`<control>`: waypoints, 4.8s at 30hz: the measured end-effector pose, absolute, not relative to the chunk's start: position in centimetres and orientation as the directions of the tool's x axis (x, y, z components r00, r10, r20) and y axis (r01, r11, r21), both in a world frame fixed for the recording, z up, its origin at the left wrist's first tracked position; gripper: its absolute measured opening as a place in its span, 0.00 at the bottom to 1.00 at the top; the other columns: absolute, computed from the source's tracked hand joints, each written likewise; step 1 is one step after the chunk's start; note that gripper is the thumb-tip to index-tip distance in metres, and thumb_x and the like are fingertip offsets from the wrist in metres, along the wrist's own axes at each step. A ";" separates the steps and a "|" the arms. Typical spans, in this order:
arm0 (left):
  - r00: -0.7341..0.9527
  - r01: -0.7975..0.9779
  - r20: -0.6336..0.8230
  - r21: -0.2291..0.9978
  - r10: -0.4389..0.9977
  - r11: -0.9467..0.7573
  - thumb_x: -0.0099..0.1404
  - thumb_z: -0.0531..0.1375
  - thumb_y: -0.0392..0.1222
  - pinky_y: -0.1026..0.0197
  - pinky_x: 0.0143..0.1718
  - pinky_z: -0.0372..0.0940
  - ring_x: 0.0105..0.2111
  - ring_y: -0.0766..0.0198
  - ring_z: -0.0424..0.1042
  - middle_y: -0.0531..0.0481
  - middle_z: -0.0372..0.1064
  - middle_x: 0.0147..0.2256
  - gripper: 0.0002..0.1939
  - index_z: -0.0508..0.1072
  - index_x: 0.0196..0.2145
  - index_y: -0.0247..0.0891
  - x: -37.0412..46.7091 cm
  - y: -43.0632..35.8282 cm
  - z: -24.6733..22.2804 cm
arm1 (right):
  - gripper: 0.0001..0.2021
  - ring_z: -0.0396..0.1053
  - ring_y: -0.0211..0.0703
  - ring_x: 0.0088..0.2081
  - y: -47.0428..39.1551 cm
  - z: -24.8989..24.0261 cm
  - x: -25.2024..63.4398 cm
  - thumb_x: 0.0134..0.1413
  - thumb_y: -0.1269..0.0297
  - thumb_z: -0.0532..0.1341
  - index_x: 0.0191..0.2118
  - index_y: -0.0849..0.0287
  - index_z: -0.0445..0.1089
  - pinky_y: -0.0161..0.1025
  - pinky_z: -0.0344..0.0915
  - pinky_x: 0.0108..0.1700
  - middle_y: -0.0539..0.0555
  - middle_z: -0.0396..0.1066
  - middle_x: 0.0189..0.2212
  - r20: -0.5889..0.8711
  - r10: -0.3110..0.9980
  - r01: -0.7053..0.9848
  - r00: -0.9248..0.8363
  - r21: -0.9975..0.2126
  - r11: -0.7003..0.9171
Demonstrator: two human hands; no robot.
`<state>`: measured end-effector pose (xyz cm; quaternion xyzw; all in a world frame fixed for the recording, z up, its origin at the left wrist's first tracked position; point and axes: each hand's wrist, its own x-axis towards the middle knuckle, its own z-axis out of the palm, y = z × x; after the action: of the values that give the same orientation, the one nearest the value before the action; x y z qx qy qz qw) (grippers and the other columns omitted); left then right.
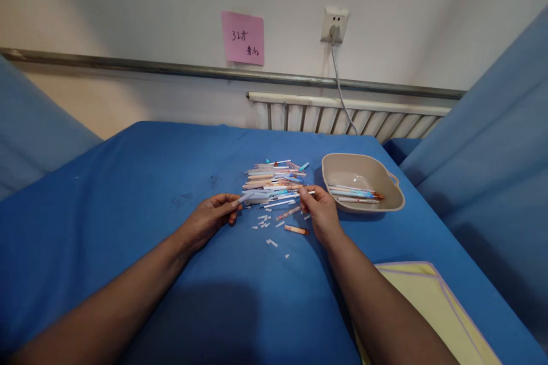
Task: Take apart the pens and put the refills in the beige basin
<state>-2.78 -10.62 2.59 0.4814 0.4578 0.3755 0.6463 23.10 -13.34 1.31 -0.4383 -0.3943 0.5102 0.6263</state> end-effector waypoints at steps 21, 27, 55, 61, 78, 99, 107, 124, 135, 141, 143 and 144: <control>0.384 0.836 0.055 0.403 0.922 -0.372 0.62 0.54 0.44 0.62 0.33 0.59 0.34 0.59 0.70 0.49 0.71 0.36 0.11 0.71 0.41 0.41 -0.6 -10.9 2.7 | 0.15 0.55 0.33 0.19 -13.3 1.2 22.3 0.46 0.50 0.62 0.26 0.58 0.66 0.32 0.52 0.23 0.44 0.60 0.16 0.092 0.987 -0.092 0.134 -0.990 0.105; 0.437 0.855 0.049 0.288 0.898 -0.431 0.65 0.51 0.43 0.60 0.40 0.61 0.42 0.57 0.70 0.45 0.71 0.42 0.12 0.72 0.41 0.40 -0.2 -10.4 2.1 | 0.16 0.56 0.33 0.19 -13.4 1.4 22.1 0.44 0.49 0.63 0.26 0.59 0.67 0.32 0.52 0.23 0.44 0.61 0.16 0.083 0.988 -0.100 0.133 -0.990 0.097; 0.423 0.002 -0.209 0.973 0.882 0.230 0.52 0.66 0.47 0.68 0.18 0.46 0.18 0.77 0.52 0.51 0.67 0.33 0.18 0.68 0.36 0.34 -0.1 -11.5 2.4 | 0.14 0.57 0.33 0.21 -14.0 1.8 20.6 0.48 0.51 0.62 0.29 0.58 0.67 0.32 0.57 0.24 0.46 0.62 0.19 0.130 0.979 -0.214 0.156 -0.963 0.162; 0.431 0.044 -0.247 0.966 0.868 0.253 0.52 0.65 0.49 0.69 0.19 0.47 0.18 0.76 0.53 0.50 0.68 0.33 0.20 0.70 0.39 0.34 -0.3 -11.6 2.2 | 0.13 0.57 0.34 0.22 -14.3 2.0 20.5 0.50 0.51 0.61 0.30 0.57 0.68 0.33 0.62 0.26 0.46 0.61 0.20 0.120 0.984 -0.196 0.132 -0.970 0.145; 0.420 0.106 -0.249 0.969 0.873 0.225 0.52 0.65 0.49 0.68 0.18 0.48 0.18 0.75 0.54 0.51 0.70 0.31 0.19 0.71 0.37 0.34 -0.2 -12.0 2.3 | 0.14 0.60 0.35 0.22 -14.9 1.8 20.7 0.49 0.50 0.61 0.30 0.58 0.68 0.33 0.61 0.25 0.48 0.64 0.21 0.143 0.982 -0.082 0.122 -0.985 0.153; 0.362 0.188 -0.245 0.964 0.899 0.187 0.47 0.67 0.49 0.68 0.19 0.47 0.17 0.73 0.54 0.58 0.60 0.18 0.17 0.69 0.28 0.34 0.2 -12.7 2.3 | 0.18 0.62 0.34 0.20 -15.2 1.7 19.7 0.38 0.49 0.67 0.27 0.59 0.68 0.30 0.58 0.20 0.48 0.68 0.20 -0.074 0.997 -0.094 -0.023 -0.993 -0.075; 0.354 0.140 -0.197 0.978 0.914 0.156 0.51 0.65 0.52 0.68 0.18 0.44 0.16 0.74 0.51 0.57 0.60 0.20 0.21 0.74 0.36 0.33 -0.1 -12.9 2.5 | 0.17 0.61 0.31 0.19 -14.9 0.6 19.5 0.37 0.53 0.70 0.29 0.60 0.69 0.29 0.56 0.20 0.48 0.69 0.21 -0.204 0.978 -0.377 -0.040 -0.904 -0.204; 0.400 0.065 -0.180 0.984 0.899 0.168 0.60 0.57 0.54 0.68 0.17 0.45 0.16 0.76 0.49 0.55 0.62 0.25 0.19 0.71 0.37 0.33 -1.2 -12.6 2.8 | 0.11 0.60 0.31 0.22 -14.3 1.4 21.4 0.40 0.61 0.70 0.27 0.60 0.70 0.30 0.58 0.23 0.47 0.66 0.22 -0.095 0.995 -0.602 0.031 -0.797 -0.058; 0.374 0.207 -0.148 0.976 0.915 0.073 0.59 0.56 0.56 0.68 0.19 0.48 0.17 0.73 0.53 0.57 0.58 0.19 0.20 0.67 0.25 0.35 -1.0 -12.9 3.3 | 0.11 0.61 0.30 0.22 -14.7 1.4 21.0 0.42 0.59 0.69 0.27 0.61 0.69 0.30 0.59 0.25 0.48 0.67 0.23 -0.037 0.999 -0.530 -0.006 -0.847 -0.035; 0.375 0.245 -0.138 0.969 0.917 0.046 0.59 0.56 0.56 0.68 0.19 0.47 0.16 0.73 0.52 0.58 0.56 0.17 0.20 0.67 0.24 0.34 -0.8 -13.0 3.5 | 0.13 0.61 0.31 0.21 -14.6 1.0 21.0 0.42 0.56 0.68 0.28 0.60 0.68 0.31 0.59 0.25 0.48 0.67 0.22 -0.007 1.000 -0.436 0.021 -0.900 0.003; 0.379 0.258 -0.127 0.966 0.916 0.027 0.59 0.57 0.56 0.68 0.19 0.48 0.17 0.73 0.52 0.58 0.56 0.17 0.20 0.68 0.24 0.34 -0.9 -12.9 3.3 | 0.14 0.61 0.32 0.21 -14.6 1.0 21.0 0.43 0.55 0.67 0.29 0.60 0.68 0.31 0.60 0.25 0.48 0.67 0.22 0.002 0.999 -0.374 0.038 -0.927 0.017; 0.379 0.259 -0.118 0.966 0.918 0.018 0.58 0.58 0.56 0.68 0.19 0.48 0.17 0.73 0.53 0.58 0.58 0.18 0.20 0.69 0.25 0.34 -0.9 -12.8 3.2 | 0.14 0.61 0.32 0.21 -14.6 1.0 21.0 0.43 0.54 0.67 0.29 0.60 0.69 0.32 0.61 0.25 0.48 0.67 0.22 0.010 0.999 -0.330 0.048 -0.944 0.025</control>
<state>-0.86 -12.83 3.16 0.6309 0.4663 0.3051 0.5398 21.00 -14.60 1.01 -0.4161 -0.4019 0.5606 0.5925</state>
